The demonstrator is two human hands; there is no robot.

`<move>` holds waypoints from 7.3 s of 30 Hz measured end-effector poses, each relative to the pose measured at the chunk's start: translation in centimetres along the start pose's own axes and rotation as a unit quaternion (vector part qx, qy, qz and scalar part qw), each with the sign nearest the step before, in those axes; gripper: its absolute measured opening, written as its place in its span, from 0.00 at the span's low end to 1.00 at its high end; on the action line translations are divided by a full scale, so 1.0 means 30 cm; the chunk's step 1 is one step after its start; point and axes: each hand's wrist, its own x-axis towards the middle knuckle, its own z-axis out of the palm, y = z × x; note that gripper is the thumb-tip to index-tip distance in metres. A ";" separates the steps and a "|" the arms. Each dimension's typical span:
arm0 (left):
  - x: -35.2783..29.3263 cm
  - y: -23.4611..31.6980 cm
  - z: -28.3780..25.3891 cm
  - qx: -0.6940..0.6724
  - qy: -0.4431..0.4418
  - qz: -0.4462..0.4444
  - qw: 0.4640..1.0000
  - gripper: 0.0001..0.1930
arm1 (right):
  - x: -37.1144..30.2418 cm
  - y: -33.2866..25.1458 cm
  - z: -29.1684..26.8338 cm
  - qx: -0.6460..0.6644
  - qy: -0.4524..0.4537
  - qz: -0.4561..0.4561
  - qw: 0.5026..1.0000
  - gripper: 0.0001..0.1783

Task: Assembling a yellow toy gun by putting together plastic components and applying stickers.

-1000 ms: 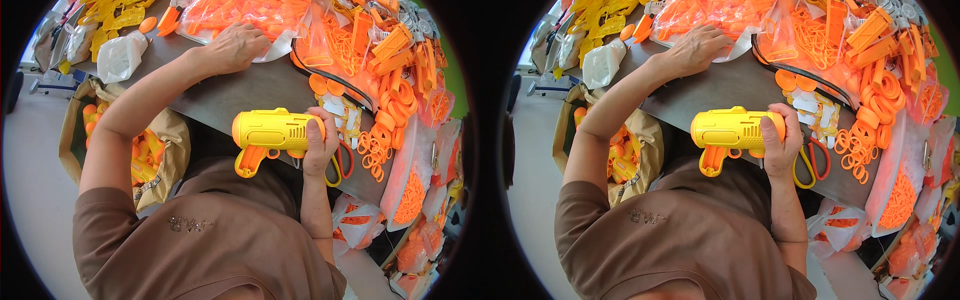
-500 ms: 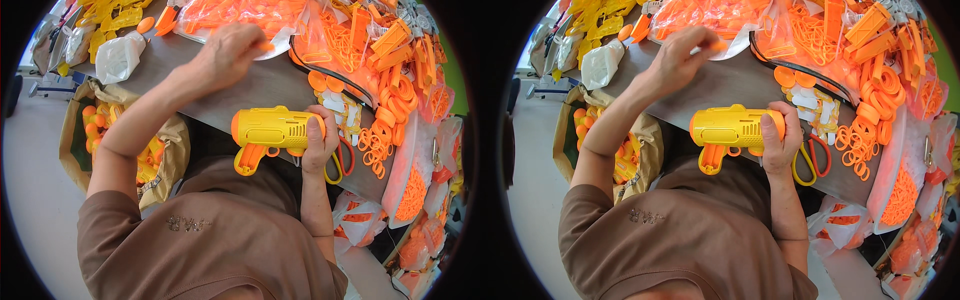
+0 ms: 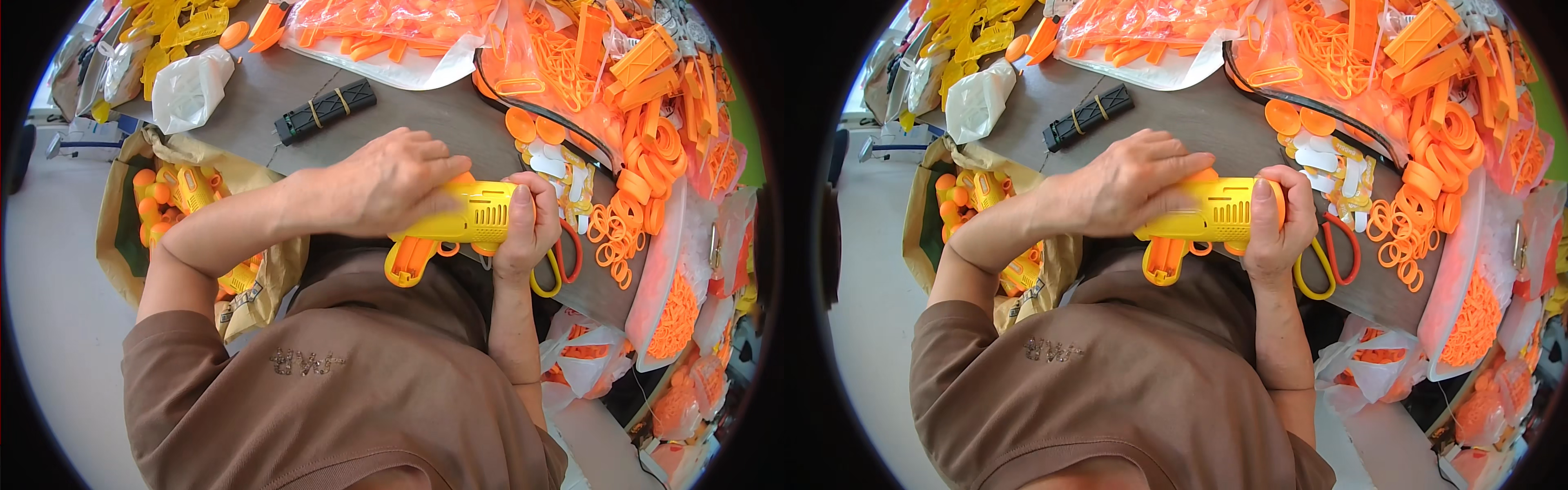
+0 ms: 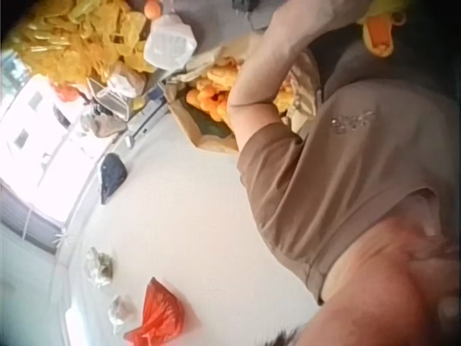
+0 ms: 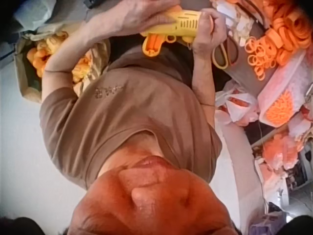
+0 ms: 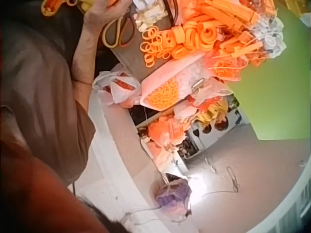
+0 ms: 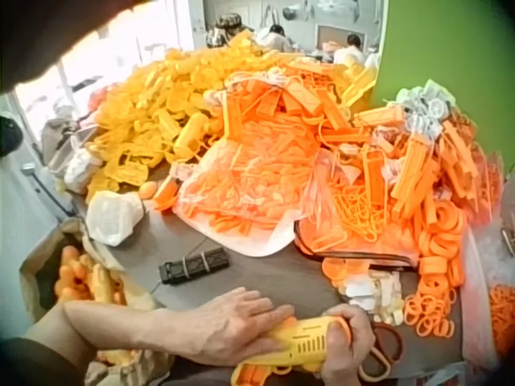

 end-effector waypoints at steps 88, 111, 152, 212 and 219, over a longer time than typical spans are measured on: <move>-0.083 0.059 0.164 -0.520 0.367 -0.140 0.759 0.28 | -0.018 -0.170 0.037 -0.161 -0.055 -0.220 0.961 0.17; -0.035 0.012 0.028 -0.690 0.223 -0.178 0.666 0.31 | -0.071 -0.102 0.018 0.156 -0.098 0.251 0.950 0.12; -0.029 -0.078 0.173 -0.194 0.309 -0.104 0.925 0.27 | 0.342 -0.258 -0.048 -0.214 -0.213 -0.105 0.947 0.04; -0.016 0.135 0.026 -0.678 0.125 -0.207 0.694 0.13 | 0.059 -0.182 -0.081 -0.299 -0.129 -0.471 0.820 0.17; -0.008 0.128 0.011 -0.632 0.102 -0.210 0.739 0.13 | 0.046 -0.198 -0.048 -0.283 -0.134 -0.411 0.856 0.18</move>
